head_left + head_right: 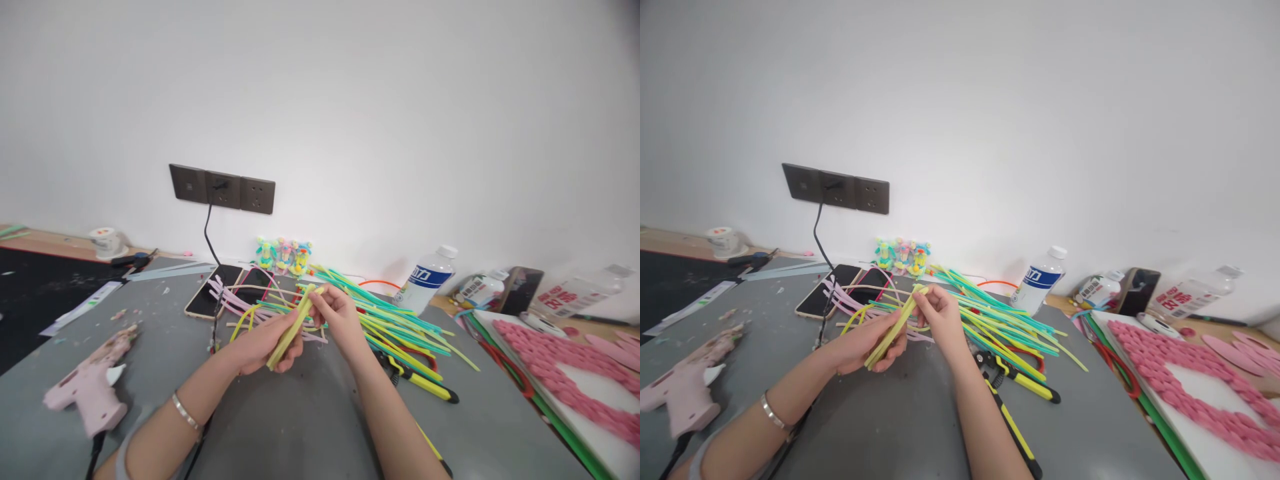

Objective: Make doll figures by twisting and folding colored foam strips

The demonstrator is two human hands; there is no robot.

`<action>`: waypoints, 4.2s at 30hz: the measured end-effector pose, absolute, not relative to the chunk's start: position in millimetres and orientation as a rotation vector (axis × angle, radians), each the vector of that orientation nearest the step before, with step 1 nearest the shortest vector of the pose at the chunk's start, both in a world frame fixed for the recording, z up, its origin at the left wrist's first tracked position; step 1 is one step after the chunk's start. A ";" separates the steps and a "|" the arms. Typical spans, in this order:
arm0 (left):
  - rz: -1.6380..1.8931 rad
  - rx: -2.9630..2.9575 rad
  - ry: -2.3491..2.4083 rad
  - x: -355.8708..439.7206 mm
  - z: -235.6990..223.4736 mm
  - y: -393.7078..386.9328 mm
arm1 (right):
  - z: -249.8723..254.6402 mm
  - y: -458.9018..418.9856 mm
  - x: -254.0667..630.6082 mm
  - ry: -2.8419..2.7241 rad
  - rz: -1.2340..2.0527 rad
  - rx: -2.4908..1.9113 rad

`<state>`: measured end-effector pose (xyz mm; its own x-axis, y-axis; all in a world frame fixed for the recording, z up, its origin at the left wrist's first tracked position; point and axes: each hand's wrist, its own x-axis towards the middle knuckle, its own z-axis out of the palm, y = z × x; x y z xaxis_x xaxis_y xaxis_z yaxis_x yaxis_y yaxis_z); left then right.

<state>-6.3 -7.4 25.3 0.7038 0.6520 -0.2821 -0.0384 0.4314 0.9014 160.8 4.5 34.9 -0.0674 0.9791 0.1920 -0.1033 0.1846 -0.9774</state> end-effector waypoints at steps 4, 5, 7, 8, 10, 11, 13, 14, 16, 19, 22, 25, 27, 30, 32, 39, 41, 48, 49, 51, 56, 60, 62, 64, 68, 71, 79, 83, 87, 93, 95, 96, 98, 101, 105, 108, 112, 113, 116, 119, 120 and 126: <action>0.503 1.044 0.627 -6.2 25.5 -7.9 | 36.1 4.8 160.2 -1.300 1.154 -0.954; 0.509 1.041 0.628 -6.4 25.8 -8.5 | 36.3 5.0 160.2 -1.304 1.153 -0.953; 0.517 1.046 0.635 -7.0 26.5 -9.4 | 36.6 5.4 160.6 -1.309 1.152 -0.953; 0.522 1.056 0.641 -7.3 26.7 -9.7 | 36.7 5.5 161.0 -1.311 1.151 -0.952; 0.533 1.077 0.651 -7.8 26.8 -9.8 | 36.7 5.3 161.8 -1.315 1.151 -0.951; 0.535 1.085 0.654 -7.9 26.9 -9.7 | 36.5 5.2 162.1 -1.318 1.152 -0.950; 0.532 1.091 0.653 -7.9 26.9 -9.2 | 36.1 4.8 162.3 -1.326 1.157 -0.945; 0.528 1.092 0.650 -7.7 26.9 -9.0 | 35.7 4.6 162.3 -1.330 1.161 -0.942; 0.524 1.093 0.644 -7.2 26.5 -8.7 | 35.0 4.2 162.1 -1.336 1.170 -0.934; 0.543 1.095 0.675 -6.4 24.5 -8.6 | 34.3 3.9 162.5 -1.328 1.188 -0.921; 0.580 1.082 0.761 -5.8 22.5 -8.7 | 34.4 3.3 163.5 -1.311 1.199 -0.917; 0.578 1.081 0.792 -5.5 22.8 -9.4 | 35.2 2.7 163.6 -1.319 1.196 -0.925; 0.563 1.092 0.780 -5.3 24.1 -10.3 | 36.1 2.4 162.8 -1.333 1.189 -0.928; 0.546 1.106 0.765 -5.2 25.6 -11.4 | 37.4 2.3 161.1 -1.346 1.167 -0.926; 0.538 1.117 0.763 -5.3 25.5 -11.4 | 38.1 2.2 160.4 -1.344 1.149 -0.920; 0.490 1.170 0.780 -6.0 28.0 -11.3 | 40.1 0.3 161.8 -1.321 1.116 -0.900; 0.488 1.166 0.789 -5.7 30.4 -12.1 | 40.5 -0.3 161.8 -1.333 1.128 -0.904; 0.493 1.115 0.764 -5.3 29.0 -11.9 | 37.6 -1.4 157.2 -1.353 1.134 -0.917; 0.498 1.116 0.759 -5.6 27.9 -11.5 | 36.9 -1.5 156.4 -1.351 1.129 -0.916; 0.507 1.120 0.742 -6.2 26.0 -10.8 | 35.9 -1.8 155.2 -1.351 1.118 -0.913; 0.523 1.095 0.658 -6.8 24.9 -9.5 | 35.6 -2.3 155.1 -1.372 1.086 -0.934; 0.518 1.059 0.631 -6.6 28.9 -10.2 | 37.2 -2.7 155.3 -1.375 1.081 -0.949; 0.524 1.064 0.636 -6.6 31.3 -10.4 | 38.1 -2.5 155.0 -1.352 1.080 -0.937; 0.537 1.072 0.637 -6.8 32.7 -10.0 | 38.6 -1.7 155.0 -1.306 1.074 -0.927; 0.528 1.064 0.628 -7.8 33.1 -8.9 | 37.3 3.0 158.5 -1.240 1.110 -0.915; 0.531 1.085 0.626 -9.1 33.1 -9.2 | 35.3 6.6 163.7 -1.268 1.205 -0.923; 0.601 1.188 0.725 -8.1 28.9 -7.6 | 33.1 8.0 173.3 -1.234 1.267 -0.938; 0.586 1.193 0.732 -8.1 27.7 -7.2 | 33.4 7.7 173.7 -1.215 1.294 -0.947; 0.605 1.158 0.693 -9.9 25.2 -5.9 | 34.5 7.8 172.6 -1.122 1.247 -0.943; 0.588 1.140 0.689 -9.6 26.1 -5.6 | 37.2 6.3 170.5 -1.143 1.039 -0.946; 0.576 1.141 0.695 -9.2 27.5 -6.4 | 37.0 5.9 170.3 -1.165 1.019 -0.955; 0.574 1.144 0.699 -9.1 28.1 -6.7 | 36.7 5.9 170.4 -1.170 1.020 -0.955; 0.574 1.149 0.701 -9.1 28.7 -7.1 | 36.0 6.1 170.8 -1.175 1.037 -0.955; 0.564 1.145 0.704 -9.2 29.5 -7.5 | 36.1 6.2 171.5 -1.178 1.070 -0.960; 0.555 1.135 0.714 -9.2 31.4 -8.4 | 38.3 5.2 172.0 -1.173 1.183 -0.926; 0.545 1.123 0.712 -9.4 31.9 -8.3 | 39.3 4.3 172.3 -1.162 1.245 -0.908; 0.557 1.101 0.698 -8.9 29.6 -6.9 | 39.0 4.0 173.0 -1.131 1.251 -0.914; 0.565 1.094 0.701 -8.5 28.6 -6.6 | 38.7 4.1 173.3 -1.121 1.254 -0.915; 0.611 1.096 0.714 -7.5 25.3 -5.9 | 37.2 4.9 173.9 -1.106 1.269 -0.915; 0.665 1.135 0.726 -7.4 23.0 -5.8 | 35.6 5.6 174.3 -1.121 1.274 -0.918; 0.676 1.149 0.732 -7.5 22.6 -5.7 | 35.2 5.9 174.3 -1.135 1.271 -0.921; 0.673 1.178 0.754 -7.2 23.9 -6.1 | 33.8 7.3 173.6 -1.195 1.229 -0.927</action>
